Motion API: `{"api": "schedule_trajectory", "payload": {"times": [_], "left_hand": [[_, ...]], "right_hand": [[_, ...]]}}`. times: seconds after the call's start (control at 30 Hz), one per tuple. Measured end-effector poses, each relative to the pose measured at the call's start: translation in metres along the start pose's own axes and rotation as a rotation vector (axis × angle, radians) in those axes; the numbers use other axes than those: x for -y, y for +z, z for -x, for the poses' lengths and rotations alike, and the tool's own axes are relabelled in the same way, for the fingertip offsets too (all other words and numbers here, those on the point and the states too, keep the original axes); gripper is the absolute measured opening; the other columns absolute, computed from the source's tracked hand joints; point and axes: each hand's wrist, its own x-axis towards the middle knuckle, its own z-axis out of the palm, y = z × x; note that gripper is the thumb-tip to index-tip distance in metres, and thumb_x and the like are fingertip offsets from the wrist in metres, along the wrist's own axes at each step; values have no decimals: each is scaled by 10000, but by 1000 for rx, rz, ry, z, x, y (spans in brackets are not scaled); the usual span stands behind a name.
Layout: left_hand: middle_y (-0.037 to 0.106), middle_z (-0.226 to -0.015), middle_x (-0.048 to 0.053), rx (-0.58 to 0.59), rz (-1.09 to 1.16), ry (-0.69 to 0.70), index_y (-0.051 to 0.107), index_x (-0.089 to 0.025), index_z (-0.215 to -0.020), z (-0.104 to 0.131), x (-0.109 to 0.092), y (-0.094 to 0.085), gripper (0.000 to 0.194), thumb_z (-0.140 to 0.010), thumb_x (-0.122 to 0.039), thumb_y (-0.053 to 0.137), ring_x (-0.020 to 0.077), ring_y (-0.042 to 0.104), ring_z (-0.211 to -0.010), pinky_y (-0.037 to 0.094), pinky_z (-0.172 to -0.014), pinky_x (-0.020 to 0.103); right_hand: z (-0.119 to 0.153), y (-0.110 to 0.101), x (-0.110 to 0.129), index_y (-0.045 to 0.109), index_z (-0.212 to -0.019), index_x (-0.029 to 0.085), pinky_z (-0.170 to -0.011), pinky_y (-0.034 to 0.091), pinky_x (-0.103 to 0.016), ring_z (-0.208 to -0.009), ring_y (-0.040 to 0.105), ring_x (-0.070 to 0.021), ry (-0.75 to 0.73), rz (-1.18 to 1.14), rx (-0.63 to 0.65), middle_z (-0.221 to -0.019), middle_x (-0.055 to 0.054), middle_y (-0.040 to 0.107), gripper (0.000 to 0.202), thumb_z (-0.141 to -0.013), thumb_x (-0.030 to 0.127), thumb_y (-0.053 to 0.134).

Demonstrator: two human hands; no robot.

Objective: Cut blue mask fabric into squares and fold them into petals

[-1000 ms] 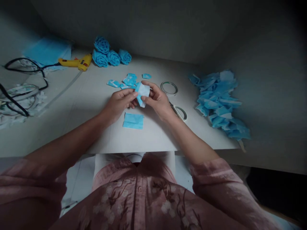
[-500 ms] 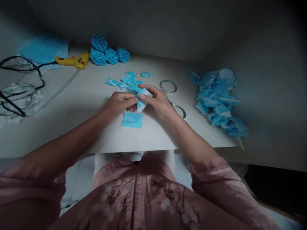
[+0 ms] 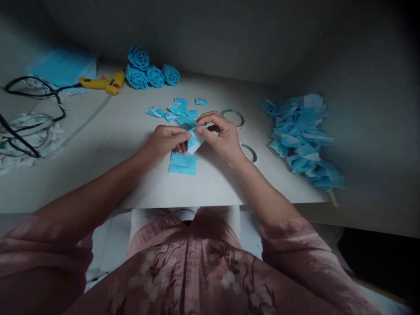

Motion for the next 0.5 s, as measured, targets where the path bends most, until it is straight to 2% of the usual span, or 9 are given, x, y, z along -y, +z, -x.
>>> {"api": "schedule_trajectory", "payload": {"times": [0.1,0.2,0.37,0.5], "left_hand": [[653,-547,18,-6,62,-28,712,-143,-635,0,-2,0,216,-836,-210,750,81,549,-465,415,-496,203],[649,-556,23,4,101,-31,716,-133,-647,1,-5,0,212,-848,-190,752,81,553,-477,434,-500,200],[646,-578,25,4,155,-18,738,-123,-682,0,-4,0,191,-864,-181,749,92,576,-523,443,-499,200],[653,-604,25,20,175,8,751,-124,-700,0,-3,0,193,-884,-180,738,92,584,-547,445,-503,198]], "right_hand": [[1,-4,0,760,-956,237,-867,559,-352,-1123,678,-226,-90,144,28,-1146,-75,761,128,-958,349,700],[1,-6,-5,769,-993,254,-947,568,-414,-1168,676,-250,-150,234,42,-1205,-80,762,117,-972,307,667],[2,-7,-9,782,-1011,249,-1065,527,-477,-1190,682,-262,-245,316,61,-1214,-77,765,136,-978,256,650],[2,-7,-7,784,-1018,243,-1067,524,-477,-1196,680,-263,-256,341,67,-1212,-76,763,149,-984,252,639]]}}
